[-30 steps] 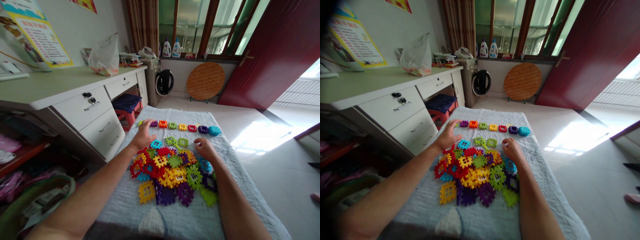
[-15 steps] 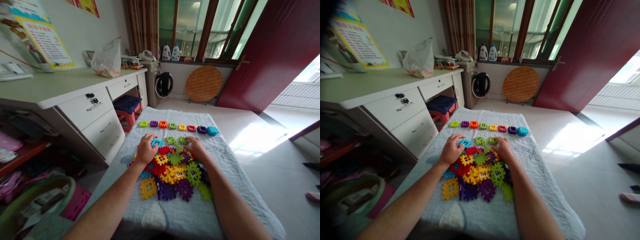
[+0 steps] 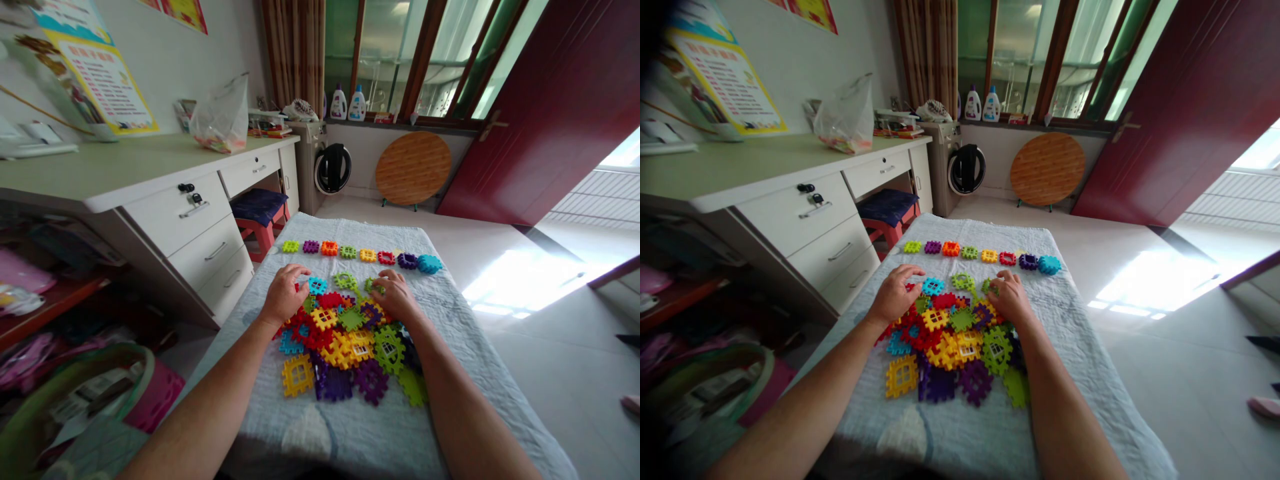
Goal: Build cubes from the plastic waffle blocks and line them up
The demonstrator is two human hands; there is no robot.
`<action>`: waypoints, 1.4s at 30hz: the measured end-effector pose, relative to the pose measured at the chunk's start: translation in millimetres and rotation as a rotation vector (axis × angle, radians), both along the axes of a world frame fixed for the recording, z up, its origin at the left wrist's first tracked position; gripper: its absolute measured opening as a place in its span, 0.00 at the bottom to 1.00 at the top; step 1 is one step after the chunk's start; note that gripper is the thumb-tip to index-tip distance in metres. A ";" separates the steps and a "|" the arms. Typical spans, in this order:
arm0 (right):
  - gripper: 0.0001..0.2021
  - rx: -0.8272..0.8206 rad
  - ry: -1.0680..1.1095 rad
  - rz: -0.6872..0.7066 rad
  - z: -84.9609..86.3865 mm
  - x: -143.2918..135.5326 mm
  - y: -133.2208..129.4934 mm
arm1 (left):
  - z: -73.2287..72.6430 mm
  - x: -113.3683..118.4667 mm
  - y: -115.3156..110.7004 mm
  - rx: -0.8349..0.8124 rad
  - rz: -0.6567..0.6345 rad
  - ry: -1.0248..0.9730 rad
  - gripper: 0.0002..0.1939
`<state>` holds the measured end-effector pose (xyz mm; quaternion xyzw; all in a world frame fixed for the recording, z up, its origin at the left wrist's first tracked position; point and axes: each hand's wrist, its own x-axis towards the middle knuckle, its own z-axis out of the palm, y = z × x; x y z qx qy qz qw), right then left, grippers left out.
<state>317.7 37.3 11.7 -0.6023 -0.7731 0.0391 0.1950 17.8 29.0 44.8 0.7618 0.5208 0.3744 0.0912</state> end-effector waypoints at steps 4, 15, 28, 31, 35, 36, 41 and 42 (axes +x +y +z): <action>0.15 -0.041 0.050 0.006 -1.7 2.0 2.0 | -5.5 -21.0 13.9 -0.099 0.048 -0.033 0.11; 0.14 -0.010 0.156 -0.074 18.5 -1.5 -8.3 | -23.5 -23.1 22.7 -0.320 -0.126 -0.146 0.14; 0.14 0.093 0.191 -0.255 -2.2 26.1 -6.0 | -7.5 -3.4 16.2 -0.107 -0.031 0.075 0.10; 0.14 0.048 0.195 -0.218 -2.3 25.9 -6.3 | 1.8 19.4 19.0 -0.086 -0.150 0.213 0.12; 0.18 -0.005 0.084 -0.152 -2.9 19.7 -7.7 | 3.9 52.7 35.0 -0.136 -0.304 0.424 0.17; 0.20 -0.010 0.056 -0.145 -3.1 18.4 -8.0 | 2.4 59.8 40.5 -0.159 -0.313 0.461 0.19; 0.20 -0.020 0.049 -0.099 -4.1 16.8 -7.4 | -5.1 79.8 62.4 -0.265 -0.275 0.565 0.25; 0.19 -0.016 0.062 -0.081 -4.4 17.0 -6.9 | -5.1 80.8 64.4 -0.265 -0.266 0.566 0.24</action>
